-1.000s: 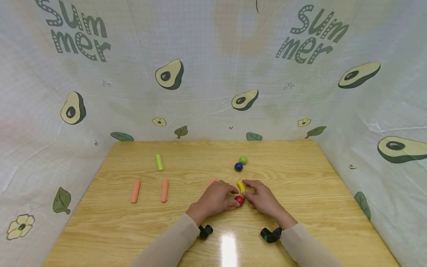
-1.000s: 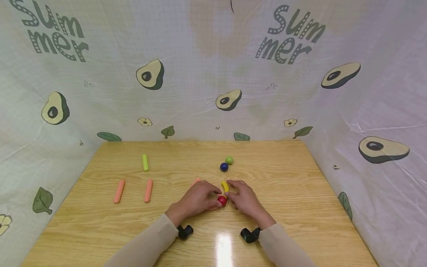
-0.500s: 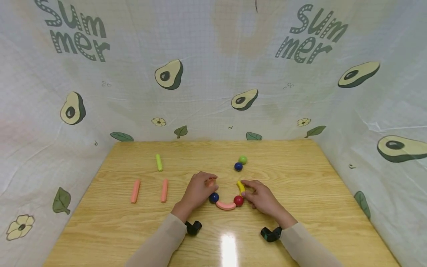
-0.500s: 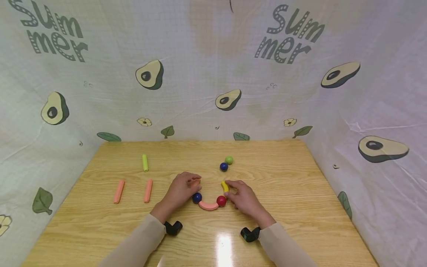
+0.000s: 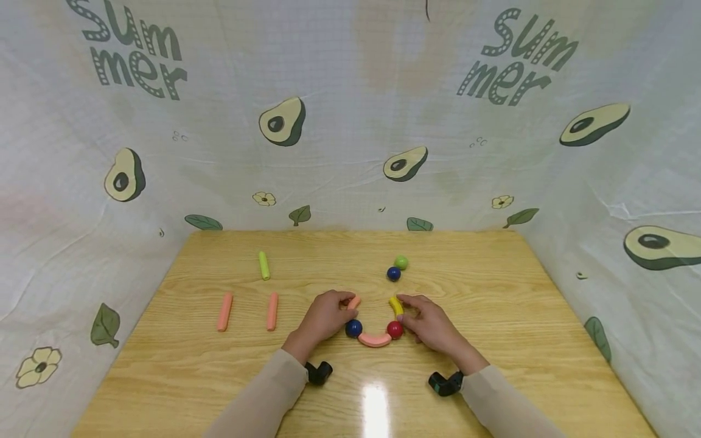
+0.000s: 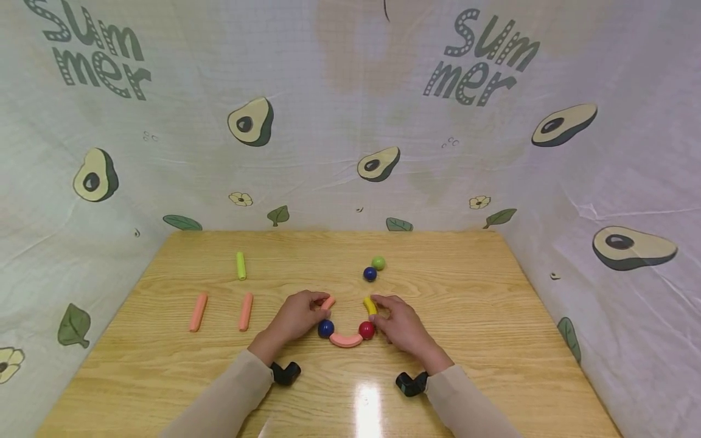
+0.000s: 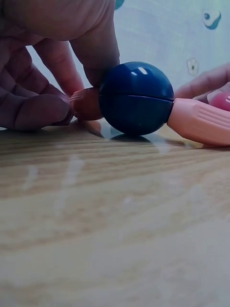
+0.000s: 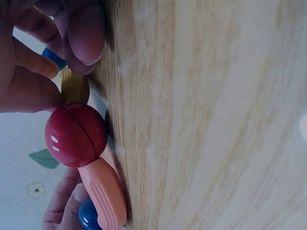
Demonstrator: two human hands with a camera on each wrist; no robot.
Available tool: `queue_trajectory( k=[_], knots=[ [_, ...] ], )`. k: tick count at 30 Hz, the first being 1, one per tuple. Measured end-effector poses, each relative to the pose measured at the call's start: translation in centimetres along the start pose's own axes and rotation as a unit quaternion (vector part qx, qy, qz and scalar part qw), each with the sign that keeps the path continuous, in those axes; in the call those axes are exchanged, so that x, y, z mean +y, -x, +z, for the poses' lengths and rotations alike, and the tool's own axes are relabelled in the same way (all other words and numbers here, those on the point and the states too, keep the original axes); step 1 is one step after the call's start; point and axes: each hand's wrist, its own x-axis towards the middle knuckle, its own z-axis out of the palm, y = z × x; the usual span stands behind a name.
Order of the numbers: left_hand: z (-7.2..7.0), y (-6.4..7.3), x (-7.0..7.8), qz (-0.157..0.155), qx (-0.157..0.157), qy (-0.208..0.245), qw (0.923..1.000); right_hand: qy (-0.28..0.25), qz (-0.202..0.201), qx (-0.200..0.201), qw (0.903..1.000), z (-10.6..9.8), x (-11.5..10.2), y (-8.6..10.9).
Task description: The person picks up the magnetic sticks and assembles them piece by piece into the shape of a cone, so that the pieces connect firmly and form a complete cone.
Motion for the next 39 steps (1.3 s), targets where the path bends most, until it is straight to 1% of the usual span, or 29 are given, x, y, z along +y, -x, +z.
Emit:
queue_trajectory(
  k=[3, 7, 10, 13, 17, 22, 32, 35, 37, 39],
  knots=[
    [0.02, 0.05, 0.0, 0.001, -0.002, -0.007, 1.0, 0.011, -0.012, -0.008, 0.9998, -0.03, 0.04, -0.14],
    [0.07, 0.04, -0.18, 0.009, -0.007, -0.017, 0.9998, 0.028, -0.041, -0.017, 0.9986, -0.18, -0.03, -0.26],
    [0.07, 0.08, -0.16, 0.014, -0.013, -0.017, 0.9997, 0.048, -0.056, -0.018, 0.9971, -0.32, -0.18, -0.17],
    [0.06, 0.22, 0.02, 0.016, -0.02, -0.015, 0.9996, 0.068, -0.063, -0.017, 0.9956, -0.4, -0.27, -0.02],
    [0.02, 0.42, 0.3, 0.01, -0.023, -0.012, 0.9996, 0.078, -0.06, -0.02, 0.9949, -0.42, -0.26, -0.01],
    [0.02, 0.56, 0.38, 0.0, -0.022, -0.012, 0.9997, 0.075, -0.056, -0.025, 0.9953, -0.34, -0.07, -0.2],
    [-0.01, 0.64, 0.15, 0.003, -0.015, -0.011, 0.9998, 0.081, -0.055, -0.031, 0.9947, -0.46, -0.2, -0.34],
    [-0.1, 0.58, 0.13, 0.005, -0.007, -0.013, 0.9999, 0.084, -0.057, -0.022, 0.9946, -0.58, -0.27, -0.33],
    [-0.15, 0.54, 0.17, 0.006, -0.001, -0.014, 0.9999, 0.081, -0.057, -0.007, 0.995, -0.71, -0.28, -0.38],
    [-0.16, 0.48, 0.21, 0.008, 0.004, -0.019, 0.9998, 0.075, -0.056, 0.018, 0.9954, -0.84, -0.23, -0.61]
  ],
)
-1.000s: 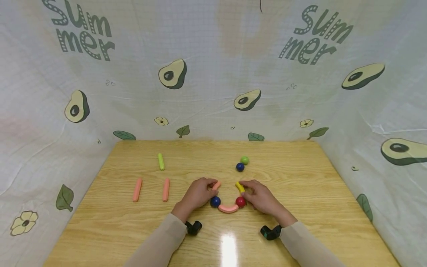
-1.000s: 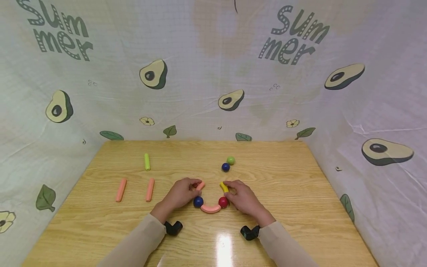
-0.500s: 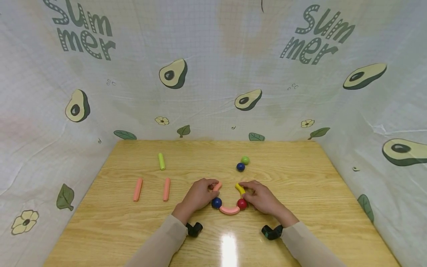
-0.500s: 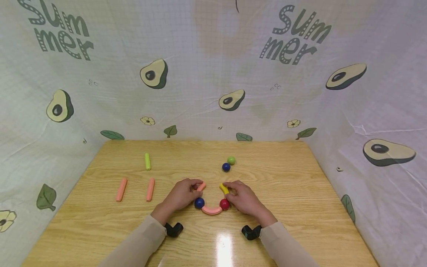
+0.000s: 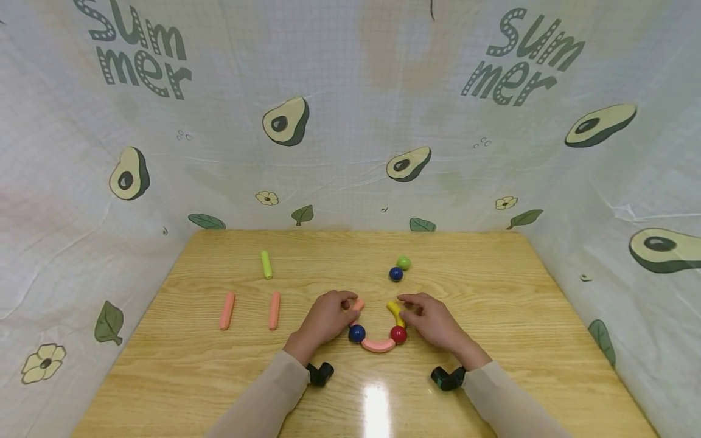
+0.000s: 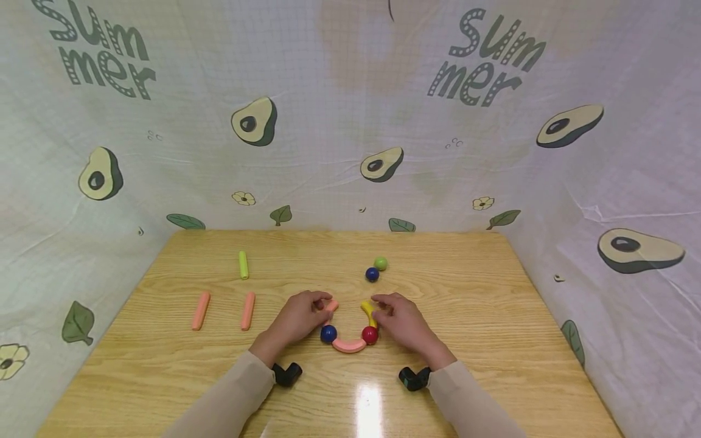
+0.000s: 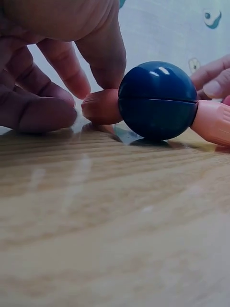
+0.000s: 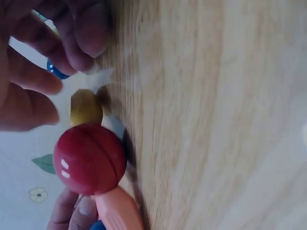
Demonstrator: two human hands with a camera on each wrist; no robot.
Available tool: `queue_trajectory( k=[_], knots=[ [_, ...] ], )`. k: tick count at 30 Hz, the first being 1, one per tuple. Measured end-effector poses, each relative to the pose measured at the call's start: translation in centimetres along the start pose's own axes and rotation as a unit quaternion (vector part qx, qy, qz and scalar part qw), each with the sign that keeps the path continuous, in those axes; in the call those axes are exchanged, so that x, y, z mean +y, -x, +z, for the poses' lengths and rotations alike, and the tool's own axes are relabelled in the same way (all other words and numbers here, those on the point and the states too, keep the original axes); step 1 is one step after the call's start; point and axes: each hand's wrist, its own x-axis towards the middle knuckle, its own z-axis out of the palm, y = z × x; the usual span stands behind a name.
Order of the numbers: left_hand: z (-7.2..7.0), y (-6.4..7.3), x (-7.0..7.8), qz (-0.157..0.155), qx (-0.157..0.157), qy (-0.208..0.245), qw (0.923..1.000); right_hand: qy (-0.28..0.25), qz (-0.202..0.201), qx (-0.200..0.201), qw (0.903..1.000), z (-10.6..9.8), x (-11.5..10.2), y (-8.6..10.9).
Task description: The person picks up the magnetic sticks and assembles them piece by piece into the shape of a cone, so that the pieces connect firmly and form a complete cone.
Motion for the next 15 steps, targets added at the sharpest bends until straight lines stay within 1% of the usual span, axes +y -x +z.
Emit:
queue_trajectory(
  k=[5, 7, 10, 15],
  knots=[
    [0.0, -0.2, 0.3, -0.001, 0.001, 0.002, 1.0, -0.005, 0.02, 0.071, 0.9973, -0.4, 0.6, -1.2],
    [0.1, -0.3, 0.4, -0.007, 0.0, 0.008, 0.9999, -0.012, 0.022, 0.091, 0.9955, -0.6, 0.8, -1.8],
    [0.2, -0.5, 0.4, -0.015, -0.002, 0.016, 0.9998, -0.027, 0.023, 0.11, 0.9933, -0.8, 0.9, -2.8],
    [0.4, -0.7, 0.1, -0.017, -0.011, 0.029, 0.9994, -0.041, 0.025, 0.114, 0.9923, -0.5, 0.8, -4.6]
  ],
)
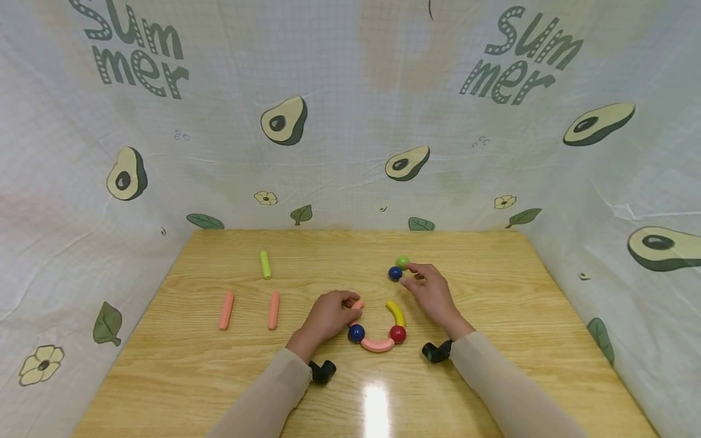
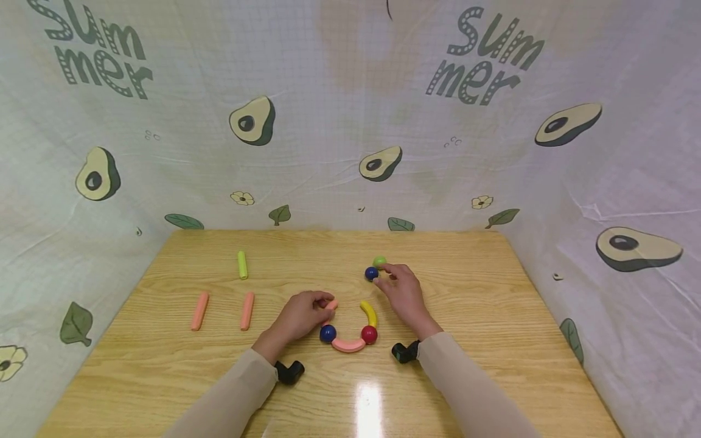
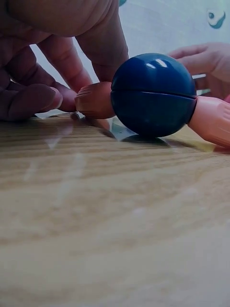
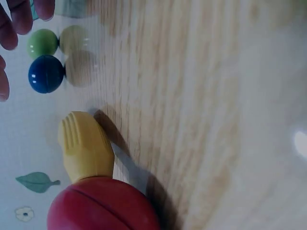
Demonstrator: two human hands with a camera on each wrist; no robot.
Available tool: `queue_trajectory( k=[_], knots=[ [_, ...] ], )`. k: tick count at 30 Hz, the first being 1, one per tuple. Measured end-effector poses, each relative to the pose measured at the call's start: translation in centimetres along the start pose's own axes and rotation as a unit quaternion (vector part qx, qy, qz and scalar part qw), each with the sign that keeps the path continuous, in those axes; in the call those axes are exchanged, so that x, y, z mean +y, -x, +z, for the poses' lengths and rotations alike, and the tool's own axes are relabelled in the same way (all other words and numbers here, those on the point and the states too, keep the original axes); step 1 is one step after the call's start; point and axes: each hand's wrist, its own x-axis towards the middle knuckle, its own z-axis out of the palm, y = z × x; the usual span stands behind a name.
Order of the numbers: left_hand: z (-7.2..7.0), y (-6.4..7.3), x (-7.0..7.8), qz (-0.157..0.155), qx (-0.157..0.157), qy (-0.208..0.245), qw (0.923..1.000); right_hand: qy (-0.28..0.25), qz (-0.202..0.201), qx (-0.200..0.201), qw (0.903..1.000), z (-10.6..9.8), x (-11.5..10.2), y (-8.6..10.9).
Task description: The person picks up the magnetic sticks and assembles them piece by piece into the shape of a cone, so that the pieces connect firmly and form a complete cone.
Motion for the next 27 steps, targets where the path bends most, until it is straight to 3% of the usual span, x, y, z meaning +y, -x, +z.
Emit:
queue_trajectory(
  k=[16, 27],
  knots=[
    [0.1, 0.1, -0.2, 0.001, -0.001, 0.009, 1.0, 0.035, 0.002, 0.01, 0.9993, 2.3, -0.2, -1.8],
    [0.1, -0.1, -0.1, -0.003, 0.002, 0.001, 1.0, 0.033, 0.011, -0.031, 0.9989, 2.4, -0.3, -1.7]
  ],
)
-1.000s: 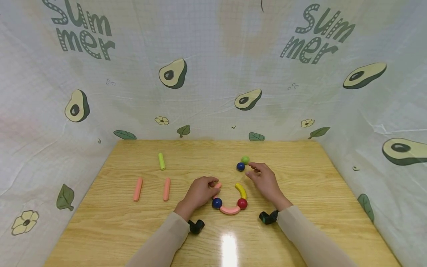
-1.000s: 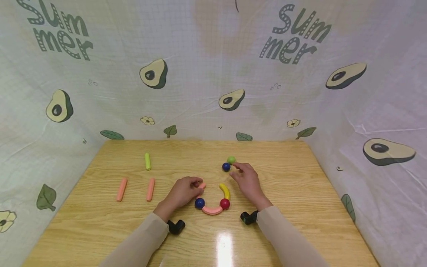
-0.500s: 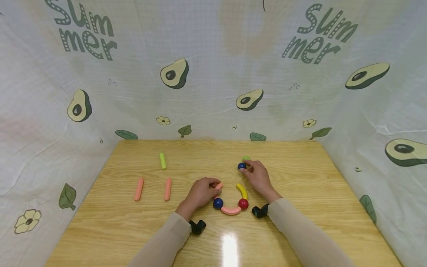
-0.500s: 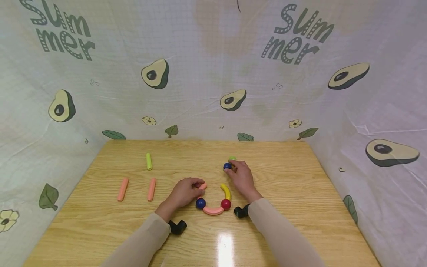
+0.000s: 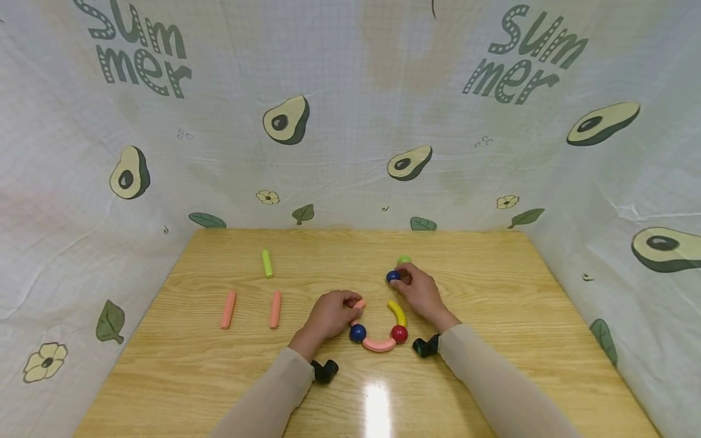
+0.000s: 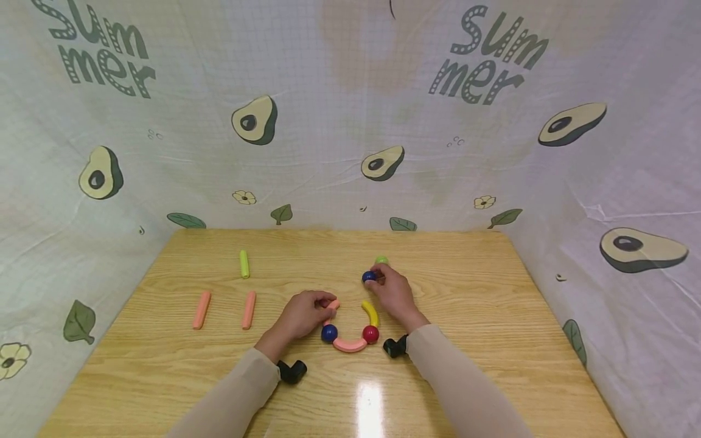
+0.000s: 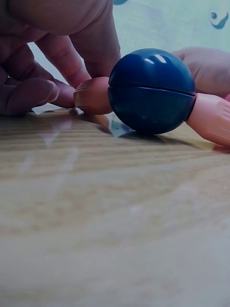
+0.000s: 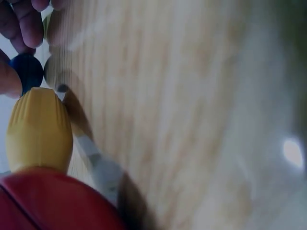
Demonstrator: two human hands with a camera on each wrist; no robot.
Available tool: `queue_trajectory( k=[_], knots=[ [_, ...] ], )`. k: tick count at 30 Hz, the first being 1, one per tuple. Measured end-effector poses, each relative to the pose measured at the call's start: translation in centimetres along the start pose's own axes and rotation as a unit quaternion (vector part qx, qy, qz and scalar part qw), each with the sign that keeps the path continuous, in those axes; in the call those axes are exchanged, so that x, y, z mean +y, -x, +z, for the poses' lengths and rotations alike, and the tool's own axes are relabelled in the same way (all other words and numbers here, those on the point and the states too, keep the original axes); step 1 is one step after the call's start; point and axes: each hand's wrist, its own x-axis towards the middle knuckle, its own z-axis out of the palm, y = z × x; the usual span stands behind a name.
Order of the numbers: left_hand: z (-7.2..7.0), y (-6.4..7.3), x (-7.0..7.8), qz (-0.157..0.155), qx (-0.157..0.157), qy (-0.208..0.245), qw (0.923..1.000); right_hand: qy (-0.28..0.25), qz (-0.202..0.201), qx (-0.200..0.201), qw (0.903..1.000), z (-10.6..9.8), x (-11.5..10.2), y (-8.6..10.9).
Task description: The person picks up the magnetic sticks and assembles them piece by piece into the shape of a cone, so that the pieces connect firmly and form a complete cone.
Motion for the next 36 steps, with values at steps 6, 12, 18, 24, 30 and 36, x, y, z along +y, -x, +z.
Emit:
queue_trajectory(
  k=[6, 12, 18, 24, 30, 36],
  knots=[
    [-0.1, 0.0, 0.0, -0.008, 0.003, -0.007, 0.9999, 0.021, -0.02, -0.026, 0.9992, 0.2, -0.2, 0.3],
    [-0.1, -0.2, 0.2, -0.016, 0.0, -0.005, 0.9999, -0.014, -0.03, -0.061, 0.9976, -0.1, -0.5, 1.5],
    [0.1, -0.4, 0.3, -0.012, 0.008, -0.006, 0.9999, -0.049, -0.038, -0.093, 0.9937, -0.1, -0.8, 2.5],
    [0.3, -0.4, 0.6, 0.0, 0.007, -0.005, 1.0, -0.044, -0.058, -0.102, 0.9921, 0.3, -0.8, 2.7],
    [0.6, -0.5, 0.9, -0.007, 0.002, -0.005, 1.0, -0.028, -0.08, -0.104, 0.991, 0.4, -0.8, 2.7],
    [0.8, -0.5, 1.1, -0.006, 0.002, 0.005, 1.0, -0.02, -0.093, -0.103, 0.9901, 0.4, -0.8, 2.8]
  ],
)
